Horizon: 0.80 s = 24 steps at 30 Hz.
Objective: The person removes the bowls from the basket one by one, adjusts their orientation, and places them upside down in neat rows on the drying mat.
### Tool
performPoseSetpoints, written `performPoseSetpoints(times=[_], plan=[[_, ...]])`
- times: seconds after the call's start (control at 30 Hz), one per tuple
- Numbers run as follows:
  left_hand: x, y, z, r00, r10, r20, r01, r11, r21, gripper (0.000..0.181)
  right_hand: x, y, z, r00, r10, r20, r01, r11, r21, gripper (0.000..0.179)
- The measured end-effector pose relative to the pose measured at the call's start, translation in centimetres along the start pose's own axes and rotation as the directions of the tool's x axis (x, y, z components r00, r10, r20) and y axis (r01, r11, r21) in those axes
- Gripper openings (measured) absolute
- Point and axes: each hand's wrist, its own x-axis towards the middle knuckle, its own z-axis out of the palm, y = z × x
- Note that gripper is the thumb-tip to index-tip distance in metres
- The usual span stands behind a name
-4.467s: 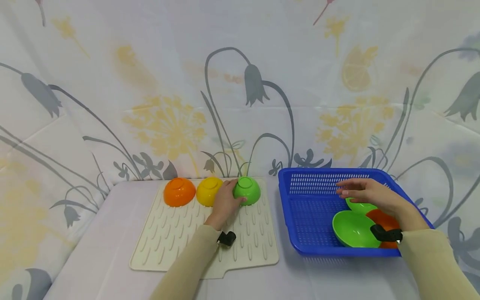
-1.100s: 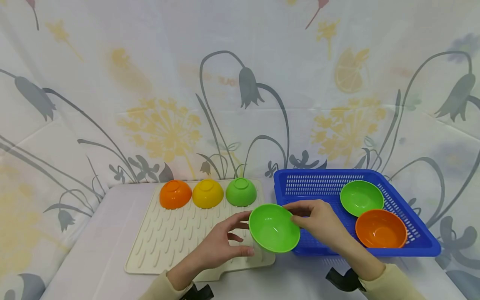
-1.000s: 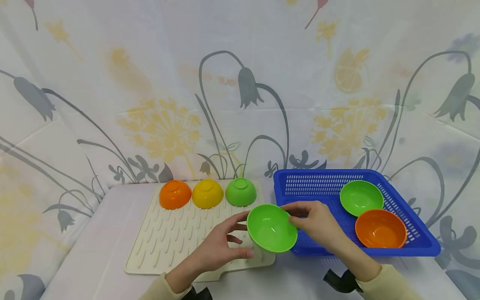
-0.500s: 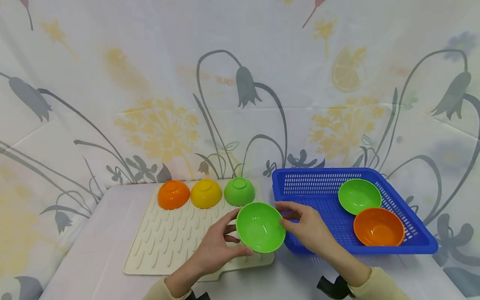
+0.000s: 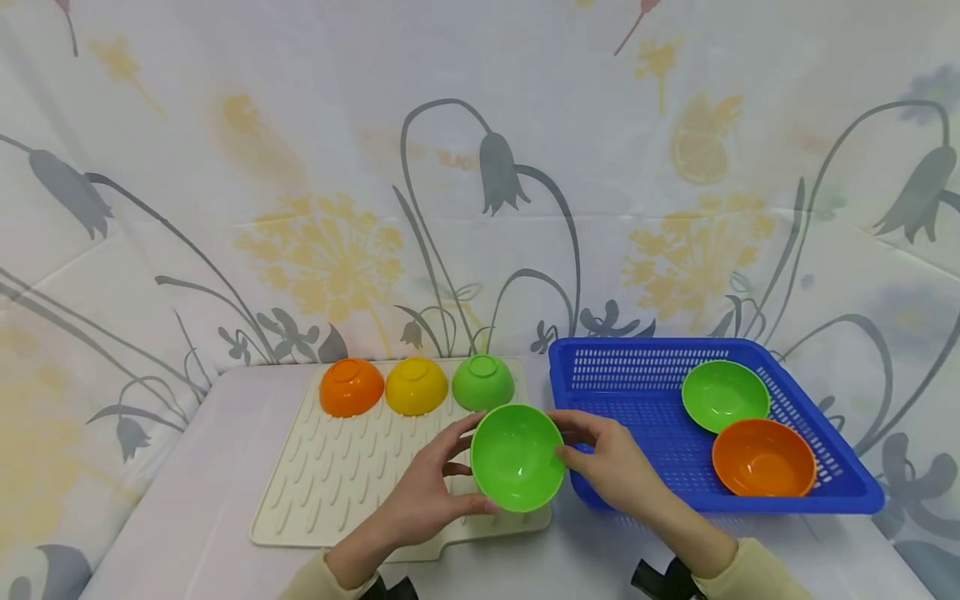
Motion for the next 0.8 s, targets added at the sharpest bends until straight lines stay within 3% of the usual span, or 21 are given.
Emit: performPoseSetpoints(times=[0.2, 0.37, 0.5, 0.67, 0.8], plan=[[0.0, -0.8, -0.3, 1.000, 0.007, -0.019, -0.006, 0.999, 0.039, 0.095, -0.1, 0.1, 0.5, 0.999, -0.009, -0.052, 0.010, 1.000, 0.022, 0.039], [0.4, -1.9, -0.8, 1.000, -0.018, -0.020, 0.018, 0.999, -0.035, 0.083, -0.4, 0.2, 0.7, 0.994, -0.050, -0.102, 0.059, 0.994, 0.087, 0.039], [0.5, -2.4, -1.0, 1.000, -0.002, 0.011, 0.004, 0.993, -0.122, 0.075, -0.6, 0.3, 1.0, 0.986, -0.095, -0.134, 0.113, 0.985, 0.132, 0.037], [0.4, -2.2, -1.2, 0.999, 0.034, 0.004, -0.033, 0.988, -0.149, 0.073, -0.7, 0.4, 1.1, 0.984, -0.120, -0.134, 0.145, 0.971, 0.192, 0.036], [0.3, -2.0, -1.5, 0.999, 0.051, -0.012, -0.052, 0.992, -0.112, 0.073, -0.6, 0.5, 1.1, 0.991, -0.092, -0.095, 0.112, 0.968, 0.225, 0.036]])
